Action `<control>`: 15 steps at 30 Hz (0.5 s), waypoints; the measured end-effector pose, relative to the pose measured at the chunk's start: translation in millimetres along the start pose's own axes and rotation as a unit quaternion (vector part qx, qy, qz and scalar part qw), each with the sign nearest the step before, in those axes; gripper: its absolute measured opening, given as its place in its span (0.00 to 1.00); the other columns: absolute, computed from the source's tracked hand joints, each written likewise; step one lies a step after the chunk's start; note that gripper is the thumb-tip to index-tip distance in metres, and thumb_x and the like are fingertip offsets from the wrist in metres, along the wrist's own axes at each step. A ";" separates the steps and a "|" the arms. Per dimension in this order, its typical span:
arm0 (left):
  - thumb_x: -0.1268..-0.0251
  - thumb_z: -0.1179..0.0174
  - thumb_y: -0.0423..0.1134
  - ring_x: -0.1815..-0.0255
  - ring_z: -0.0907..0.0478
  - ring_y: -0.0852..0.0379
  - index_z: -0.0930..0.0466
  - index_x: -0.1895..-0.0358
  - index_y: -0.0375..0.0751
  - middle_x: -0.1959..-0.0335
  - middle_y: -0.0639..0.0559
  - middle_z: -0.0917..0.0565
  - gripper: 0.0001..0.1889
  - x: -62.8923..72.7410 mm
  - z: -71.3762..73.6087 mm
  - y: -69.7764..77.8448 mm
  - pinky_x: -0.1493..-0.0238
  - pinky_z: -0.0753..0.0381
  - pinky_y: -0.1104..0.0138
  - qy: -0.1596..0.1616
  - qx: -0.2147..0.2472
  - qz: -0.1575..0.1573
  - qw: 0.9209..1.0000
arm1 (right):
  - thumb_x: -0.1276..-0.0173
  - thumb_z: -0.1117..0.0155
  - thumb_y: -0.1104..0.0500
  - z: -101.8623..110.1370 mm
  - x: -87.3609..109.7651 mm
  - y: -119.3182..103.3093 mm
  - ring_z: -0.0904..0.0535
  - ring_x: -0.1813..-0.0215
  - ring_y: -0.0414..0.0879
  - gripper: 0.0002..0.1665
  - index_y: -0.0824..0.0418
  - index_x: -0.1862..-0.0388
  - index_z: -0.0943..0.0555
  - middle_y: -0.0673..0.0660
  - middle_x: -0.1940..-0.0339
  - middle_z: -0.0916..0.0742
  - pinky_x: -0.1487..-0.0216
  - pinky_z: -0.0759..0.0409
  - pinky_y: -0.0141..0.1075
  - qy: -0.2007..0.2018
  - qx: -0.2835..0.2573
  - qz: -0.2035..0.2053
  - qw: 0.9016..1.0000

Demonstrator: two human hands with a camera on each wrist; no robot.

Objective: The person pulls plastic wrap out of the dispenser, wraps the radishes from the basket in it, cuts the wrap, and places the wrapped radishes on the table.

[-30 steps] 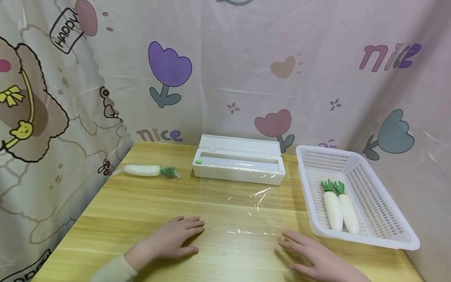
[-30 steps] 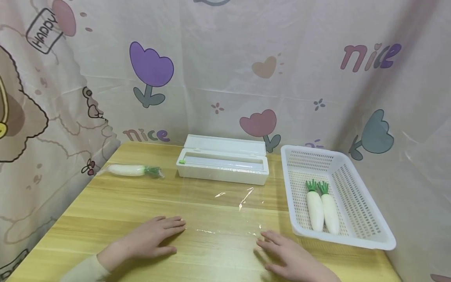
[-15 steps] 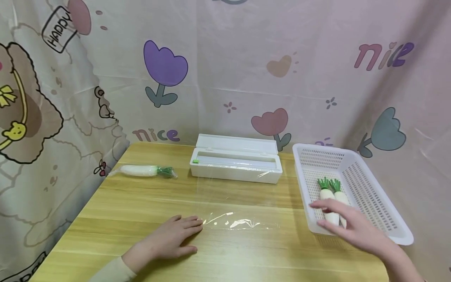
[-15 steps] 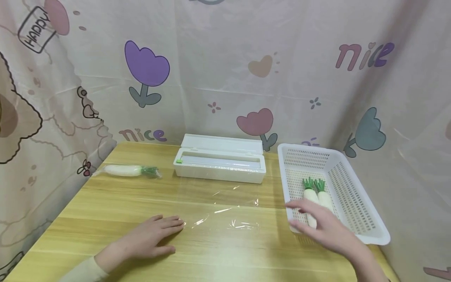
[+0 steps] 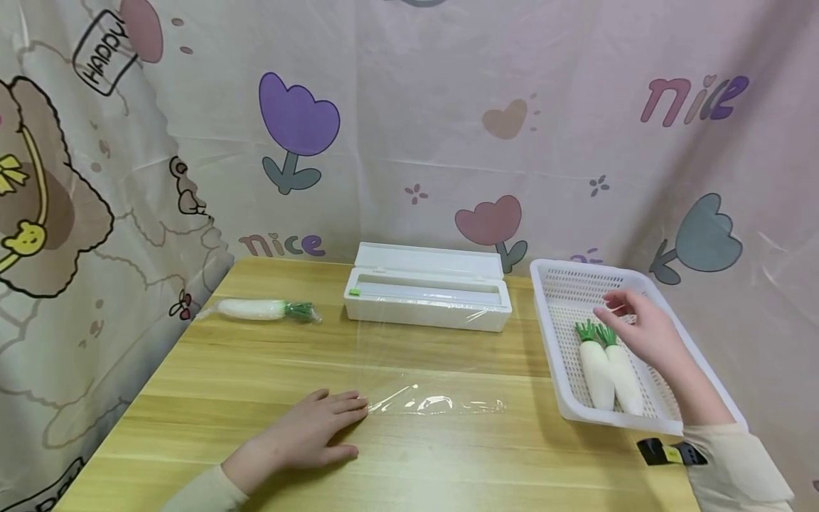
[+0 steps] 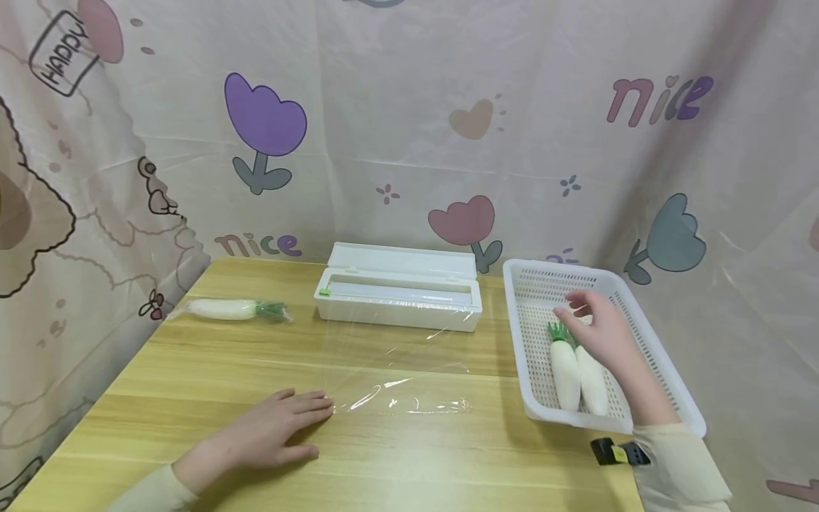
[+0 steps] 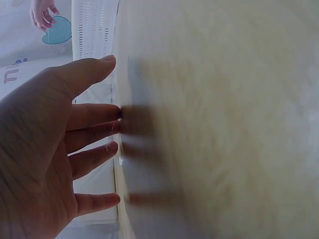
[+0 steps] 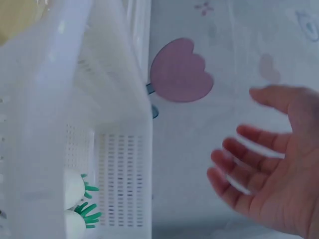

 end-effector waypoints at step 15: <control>0.33 0.49 0.64 0.28 0.32 0.52 0.28 0.32 0.50 0.31 0.56 0.27 0.32 2.1 -2.9 -2.1 0.33 0.32 0.42 -0.001 0.015 0.008 1.000 | 0.27 0.49 0.44 -25.4 -43.9 34.4 0.26 0.51 0.66 0.40 0.80 0.38 0.40 0.79 0.47 0.27 0.62 0.20 0.46 -0.139 0.034 -0.182 0.973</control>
Point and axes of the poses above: each hand's wrist, its own x-axis away from the middle knuckle, its own z-axis out of the back of the hand, y = z × x, the point moved 1 cm from there along -x, towards the middle knuckle
